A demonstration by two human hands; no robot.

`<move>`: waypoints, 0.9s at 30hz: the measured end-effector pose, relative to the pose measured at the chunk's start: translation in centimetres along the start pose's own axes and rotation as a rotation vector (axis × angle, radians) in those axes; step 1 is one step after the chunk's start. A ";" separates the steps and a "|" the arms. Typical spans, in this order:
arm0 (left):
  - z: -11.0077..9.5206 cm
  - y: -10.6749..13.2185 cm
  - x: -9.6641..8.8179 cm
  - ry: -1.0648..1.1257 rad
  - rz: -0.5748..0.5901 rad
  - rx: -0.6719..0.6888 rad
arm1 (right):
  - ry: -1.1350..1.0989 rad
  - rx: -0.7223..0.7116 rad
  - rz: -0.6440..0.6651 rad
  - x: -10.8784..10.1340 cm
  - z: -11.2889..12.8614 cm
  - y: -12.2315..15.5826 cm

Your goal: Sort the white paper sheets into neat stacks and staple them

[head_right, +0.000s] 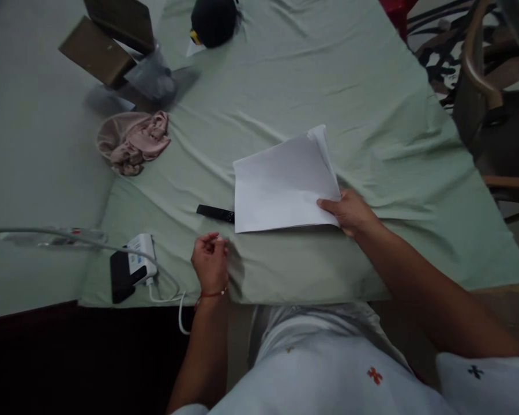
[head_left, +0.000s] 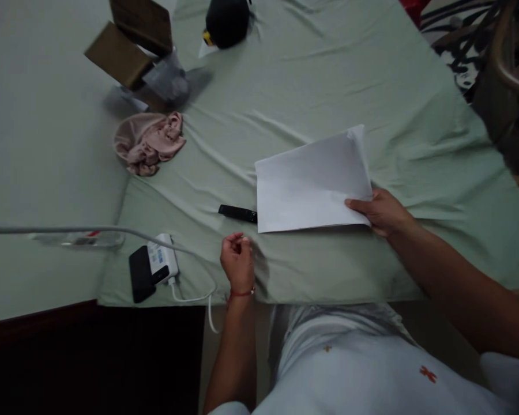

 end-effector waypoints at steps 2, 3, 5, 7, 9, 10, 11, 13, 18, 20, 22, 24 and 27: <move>-0.4 -0.3 -0.5 -0.137 -0.104 0.139 | -0.001 -0.021 0.023 0.6 0.0 -0.1; -0.6 -0.4 -0.6 -0.191 -0.134 0.189 | 0.000 -0.034 0.034 0.9 0.1 -0.1; -1.0 -0.6 -0.7 -0.266 -0.163 0.261 | 0.007 -0.046 0.048 1.3 0.1 -0.2; -1.4 -0.6 -0.7 -0.312 -0.180 0.321 | 0.014 -0.042 0.053 1.8 0.1 -0.2; -1.8 -0.6 -0.6 -0.344 -0.198 0.381 | 0.010 -0.040 0.037 2.2 0.2 -0.2; -2.0 -0.6 -0.5 -0.362 -0.202 0.410 | 0.005 -0.039 0.026 2.3 0.2 -0.2; -2.2 -0.5 -0.4 -0.383 -0.203 0.439 | -0.002 -0.037 0.012 2.5 0.3 -0.2; -2.4 -0.5 -0.1 -0.422 -0.194 0.491 | -0.006 -0.025 -0.008 2.6 0.4 0.0; -2.5 -0.8 0.5 -0.437 -0.183 0.548 | 0.082 -0.008 -0.001 2.1 0.6 0.6; -2.4 -0.9 0.8 -0.427 -0.180 0.561 | 0.140 -0.014 -0.006 1.7 0.7 0.8; -2.3 -1.0 1.0 -0.420 -0.167 0.567 | 0.181 -0.020 -0.018 1.6 0.7 0.8; -2.2 -1.2 1.3 -0.417 -0.148 0.558 | 0.185 -0.025 -0.031 1.7 0.7 0.8; -2.1 -1.5 1.6 -0.406 -0.089 0.549 | 0.159 -0.041 -0.041 2.1 0.5 0.6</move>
Point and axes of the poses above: each hand's wrist, its own y-axis away from the middle knuckle, its own x-axis out of the palm, z = x × y, the point moved 4 cm from there along -y, towards the middle knuckle, and after that the axes turned 5 degrees about -x, right-handed, at the moved point
